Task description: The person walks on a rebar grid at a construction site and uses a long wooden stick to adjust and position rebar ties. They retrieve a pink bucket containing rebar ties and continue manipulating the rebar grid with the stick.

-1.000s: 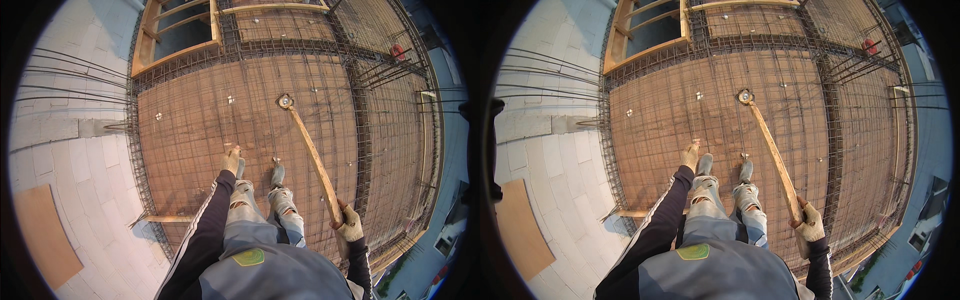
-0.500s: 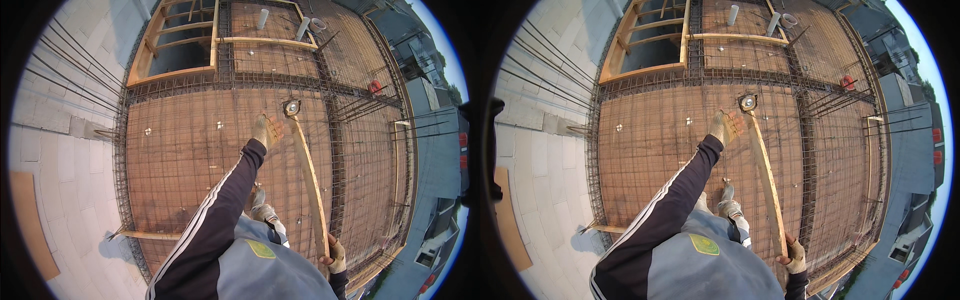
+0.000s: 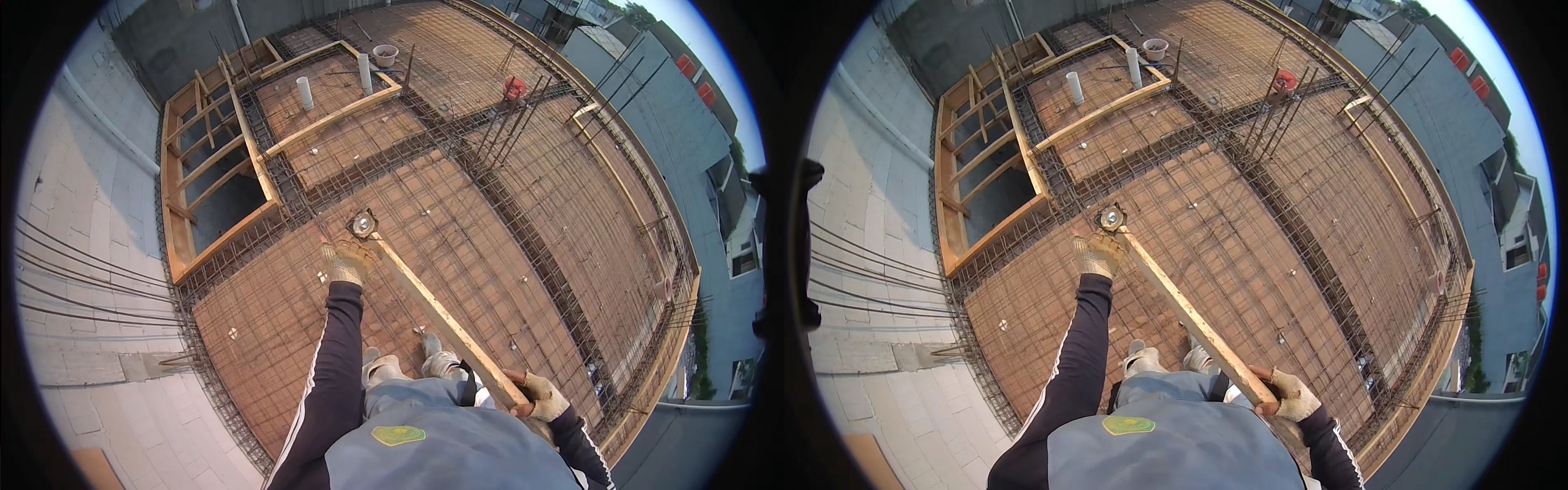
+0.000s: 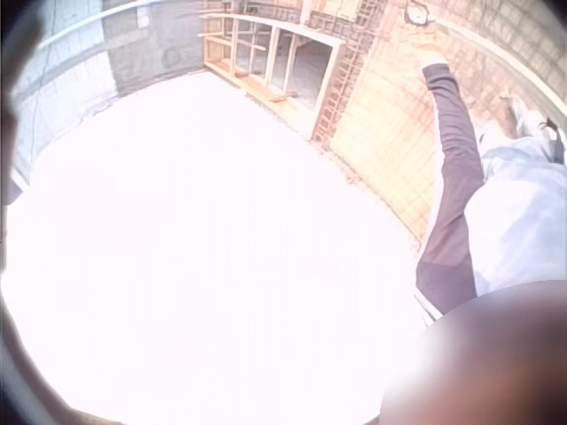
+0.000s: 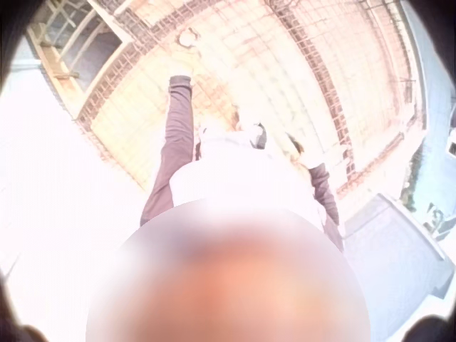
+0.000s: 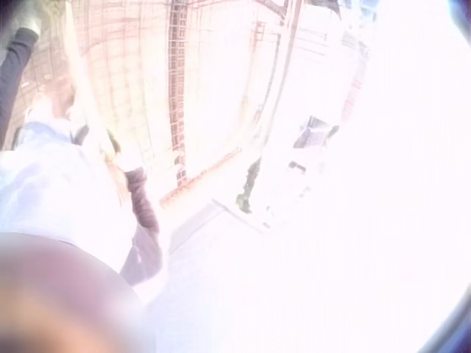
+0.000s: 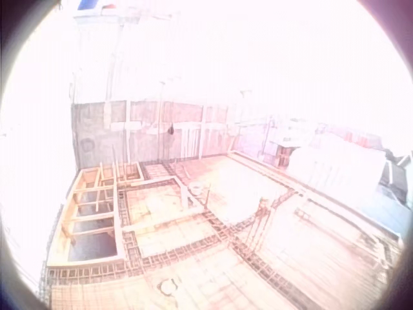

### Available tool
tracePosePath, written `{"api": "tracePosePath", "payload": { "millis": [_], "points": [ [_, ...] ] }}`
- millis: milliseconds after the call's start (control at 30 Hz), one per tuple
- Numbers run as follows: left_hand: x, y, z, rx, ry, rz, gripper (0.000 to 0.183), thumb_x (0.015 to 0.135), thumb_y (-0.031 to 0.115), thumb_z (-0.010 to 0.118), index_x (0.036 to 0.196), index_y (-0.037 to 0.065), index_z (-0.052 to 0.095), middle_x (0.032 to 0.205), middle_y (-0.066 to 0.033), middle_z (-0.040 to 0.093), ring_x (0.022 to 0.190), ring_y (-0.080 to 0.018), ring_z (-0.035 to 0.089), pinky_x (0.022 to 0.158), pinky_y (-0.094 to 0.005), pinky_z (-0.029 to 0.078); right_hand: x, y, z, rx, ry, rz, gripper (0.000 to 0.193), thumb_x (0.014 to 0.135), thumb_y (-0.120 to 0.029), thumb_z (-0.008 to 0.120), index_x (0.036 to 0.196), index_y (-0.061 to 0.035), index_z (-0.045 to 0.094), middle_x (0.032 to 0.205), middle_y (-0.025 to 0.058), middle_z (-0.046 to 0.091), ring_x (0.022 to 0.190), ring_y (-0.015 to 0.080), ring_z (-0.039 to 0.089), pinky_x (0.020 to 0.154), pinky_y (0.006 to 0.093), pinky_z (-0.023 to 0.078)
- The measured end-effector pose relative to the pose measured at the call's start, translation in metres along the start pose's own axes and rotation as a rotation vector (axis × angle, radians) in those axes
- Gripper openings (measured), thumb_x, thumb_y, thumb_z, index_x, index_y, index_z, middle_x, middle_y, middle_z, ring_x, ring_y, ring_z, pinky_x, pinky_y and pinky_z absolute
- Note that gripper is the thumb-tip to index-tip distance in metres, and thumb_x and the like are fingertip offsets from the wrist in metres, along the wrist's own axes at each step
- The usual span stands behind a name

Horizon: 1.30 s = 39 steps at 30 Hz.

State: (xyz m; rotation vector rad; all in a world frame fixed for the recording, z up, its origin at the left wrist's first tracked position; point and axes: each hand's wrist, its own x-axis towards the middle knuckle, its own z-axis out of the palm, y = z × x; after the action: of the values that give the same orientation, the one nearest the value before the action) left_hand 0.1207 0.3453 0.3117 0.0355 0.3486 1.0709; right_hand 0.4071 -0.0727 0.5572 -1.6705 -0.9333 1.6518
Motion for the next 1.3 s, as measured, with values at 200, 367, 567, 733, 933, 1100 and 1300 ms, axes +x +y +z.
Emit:
{"api": "tracePosePath", "payload": {
  "millis": [200, 367, 567, 733, 933, 1100, 1300],
  "points": [
    [-0.102, 0.006, -0.122, 0.415, 0.628, -0.046, 0.113, 0.088, 0.084, 0.047, 0.164, 0.006, 0.018, 0.163, -0.0199, 0.031, 0.148, -0.0364, 0.036, 0.119, -0.0523, 0.03, -0.012, 0.019, -0.007, -0.034, 0.103, -0.108, 0.094, 0.073, -0.041, 0.092, 0.149, -0.0014, 0.051, 0.135, 0.0175, 0.065, 0.128, 0.0281, 0.06, 0.111, 0.0384, 0.043],
    [-0.239, 0.047, -0.226, 0.982, 0.948, -0.604, 0.11, 0.088, 0.08, 0.044, 0.167, 0.012, 0.007, 0.171, -0.0212, 0.017, 0.156, -0.0428, 0.02, 0.124, -0.0584, 0.011, -0.011, 0.052, 0.019, 0.069, 0.251, -0.117, 0.095, 0.071, -0.037, 0.093, 0.151, -0.0063, 0.052, 0.136, 0.0162, 0.064, 0.127, 0.028, 0.059, 0.111, 0.0356, 0.042],
    [-0.294, 0.08, -0.259, 1.317, 1.048, -0.815, 0.073, 0.091, 0.067, 0.052, 0.137, 0.011, 0.041, 0.135, -0.0172, 0.048, 0.117, -0.0372, 0.048, 0.096, -0.0532, 0.033, -0.016, 0.086, 0.066, 0.319, 0.467, -0.1, 0.096, 0.07, -0.033, 0.092, 0.153, -0.0078, 0.049, 0.142, 0.0157, 0.061, 0.133, 0.0288, 0.056, 0.116, 0.0383, 0.04],
    [-0.261, 0.129, -0.25, 1.418, 0.89, -0.854, 0.05, 0.094, 0.059, 0.055, 0.116, 0.015, 0.049, 0.112, -0.0103, 0.055, 0.093, -0.0295, 0.052, 0.077, -0.0451, 0.037, -0.03, 0.116, 0.124, 0.347, 0.697, -0.108, 0.098, 0.072, -0.038, 0.092, 0.154, -0.0083, 0.048, 0.143, 0.0164, 0.059, 0.136, 0.0302, 0.054, 0.117, 0.0386, 0.04],
    [-0.183, 0.209, -0.209, 1.376, 0.63, -0.797, 0.03, 0.097, 0.049, 0.058, 0.09, 0.02, 0.058, 0.084, -0.002, 0.064, 0.064, -0.0201, 0.057, 0.055, -0.0354, 0.041, -0.061, 0.163, 0.176, 0.56, 0.985, -0.155, 0.093, 0.073, -0.022, 0.087, 0.154, -0.0034, 0.045, 0.141, 0.0161, 0.059, 0.129, 0.027, 0.057, 0.112, 0.0373, 0.044],
    [-0.124, 0.175, -0.176, 1.647, 0.628, -0.569, 0.037, 0.097, 0.052, 0.062, 0.107, 0.016, 0.065, 0.096, -0.0023, 0.068, 0.082, -0.0188, 0.065, 0.064, -0.0358, 0.046, -0.097, 0.193, 0.213, 0.599, 1.279, -0.11, 0.087, 0.074, -0.014, 0.082, 0.153, -0.001, 0.046, 0.136, 0.0131, 0.06, 0.121, 0.0216, 0.059, 0.105, 0.0336, 0.048],
    [-0.121, 0.118, -0.151, 1.773, 0.434, -0.685, 0.035, 0.096, 0.048, 0.065, 0.11, 0.017, 0.068, 0.1, -0.0016, 0.07, 0.082, -0.017, 0.066, 0.067, -0.0342, 0.048, -0.13, 0.229, 0.221, 0.728, 1.471, -0.057, 0.084, 0.076, -0.012, 0.08, 0.153, -0.0016, 0.046, 0.131, 0.0109, 0.061, 0.116, 0.0196, 0.06, 0.1, 0.0322, 0.05]
  ]
}}
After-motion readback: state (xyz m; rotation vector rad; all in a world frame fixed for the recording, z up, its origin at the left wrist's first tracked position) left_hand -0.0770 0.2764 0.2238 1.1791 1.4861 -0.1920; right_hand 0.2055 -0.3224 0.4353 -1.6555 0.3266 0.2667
